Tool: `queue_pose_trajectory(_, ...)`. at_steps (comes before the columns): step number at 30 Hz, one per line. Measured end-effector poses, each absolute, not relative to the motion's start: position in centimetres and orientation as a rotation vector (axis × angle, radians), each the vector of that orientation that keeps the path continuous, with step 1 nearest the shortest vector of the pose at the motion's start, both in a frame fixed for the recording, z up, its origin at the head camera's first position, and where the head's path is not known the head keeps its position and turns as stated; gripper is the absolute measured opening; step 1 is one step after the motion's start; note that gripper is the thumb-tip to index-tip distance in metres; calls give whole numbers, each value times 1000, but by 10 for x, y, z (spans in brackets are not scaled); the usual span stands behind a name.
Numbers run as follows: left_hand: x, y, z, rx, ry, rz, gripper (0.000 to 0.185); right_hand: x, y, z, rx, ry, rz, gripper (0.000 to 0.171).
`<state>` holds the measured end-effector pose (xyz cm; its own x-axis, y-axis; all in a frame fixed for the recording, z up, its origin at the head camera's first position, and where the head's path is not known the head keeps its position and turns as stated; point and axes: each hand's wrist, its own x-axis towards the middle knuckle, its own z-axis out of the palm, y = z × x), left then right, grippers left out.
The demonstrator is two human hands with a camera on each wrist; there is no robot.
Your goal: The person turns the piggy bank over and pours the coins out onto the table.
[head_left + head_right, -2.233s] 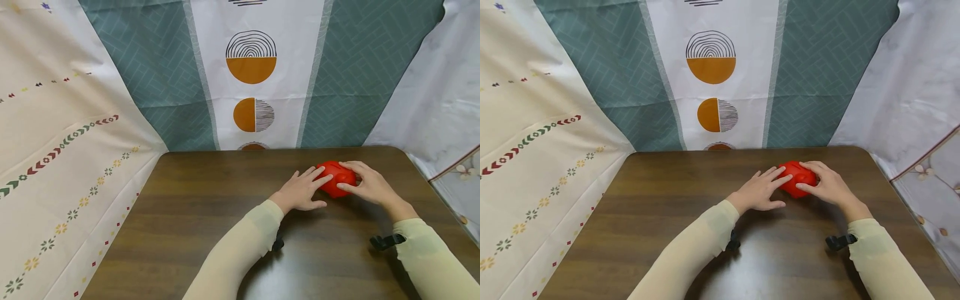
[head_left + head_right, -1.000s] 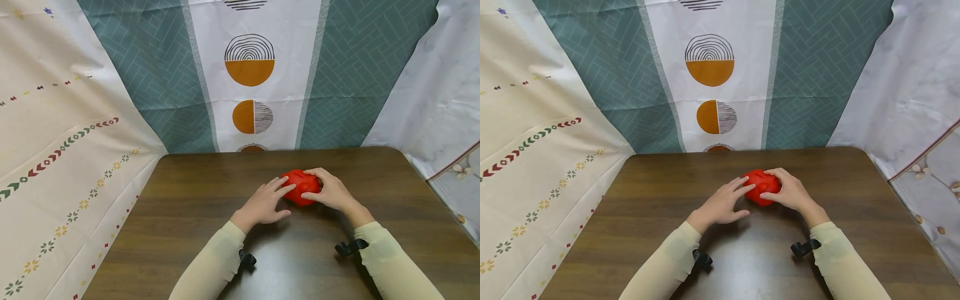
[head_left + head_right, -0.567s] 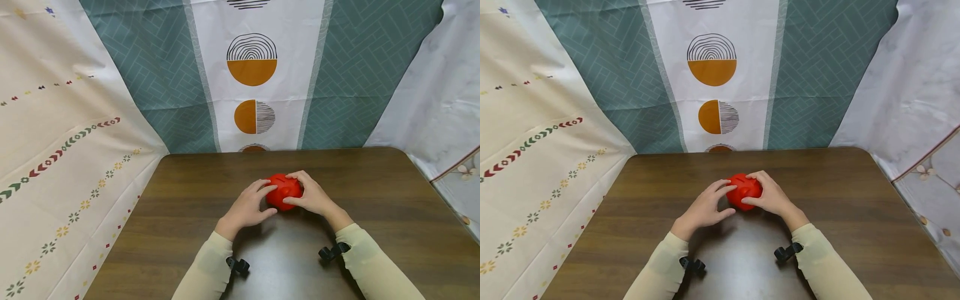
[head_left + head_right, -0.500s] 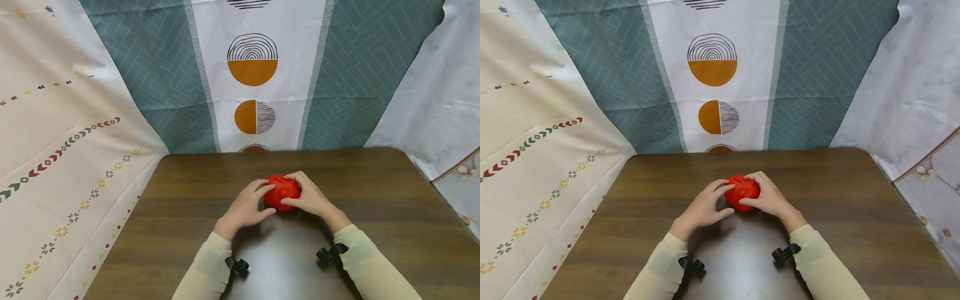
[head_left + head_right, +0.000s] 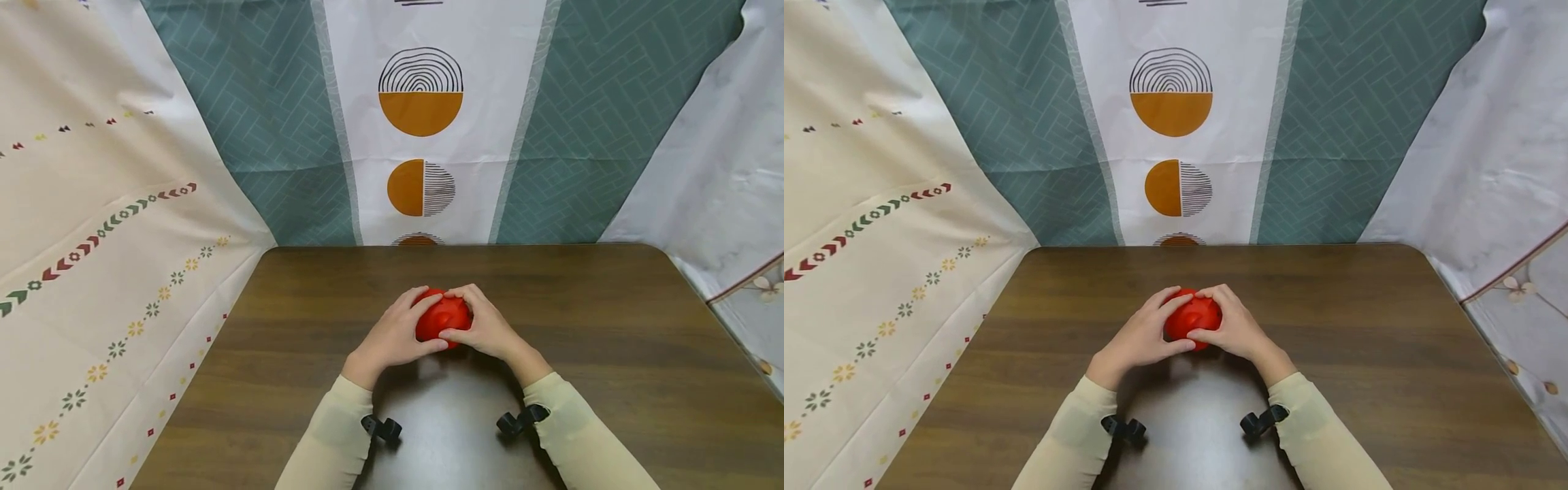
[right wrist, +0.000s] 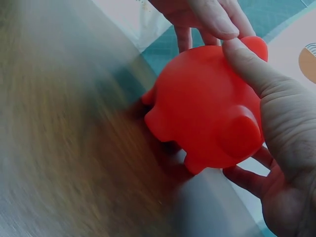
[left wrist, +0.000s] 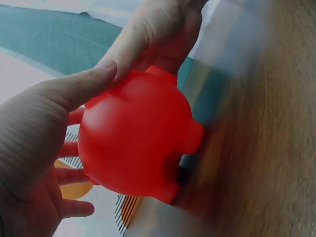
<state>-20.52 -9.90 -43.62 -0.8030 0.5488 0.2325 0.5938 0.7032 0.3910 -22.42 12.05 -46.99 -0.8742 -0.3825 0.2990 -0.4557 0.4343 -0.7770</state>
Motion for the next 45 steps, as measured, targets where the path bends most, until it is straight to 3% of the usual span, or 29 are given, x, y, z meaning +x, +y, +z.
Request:
queue_pose_trajectory(17, -206, -105, -442, -922, -2815, -790, 87, -217, 107, -483, 639, -2486, 1712, 70)
queue_pose_trajectory(25, -203, -105, -442, -872, -2846, -785, 87, -199, 102, -456, 698, -2434, 1758, 70)
queue_pose_trajectory(45, -215, -118, -450, -903, -2895, -1017, 90, -215, 112, -489, 817, -2408, 1508, 101)
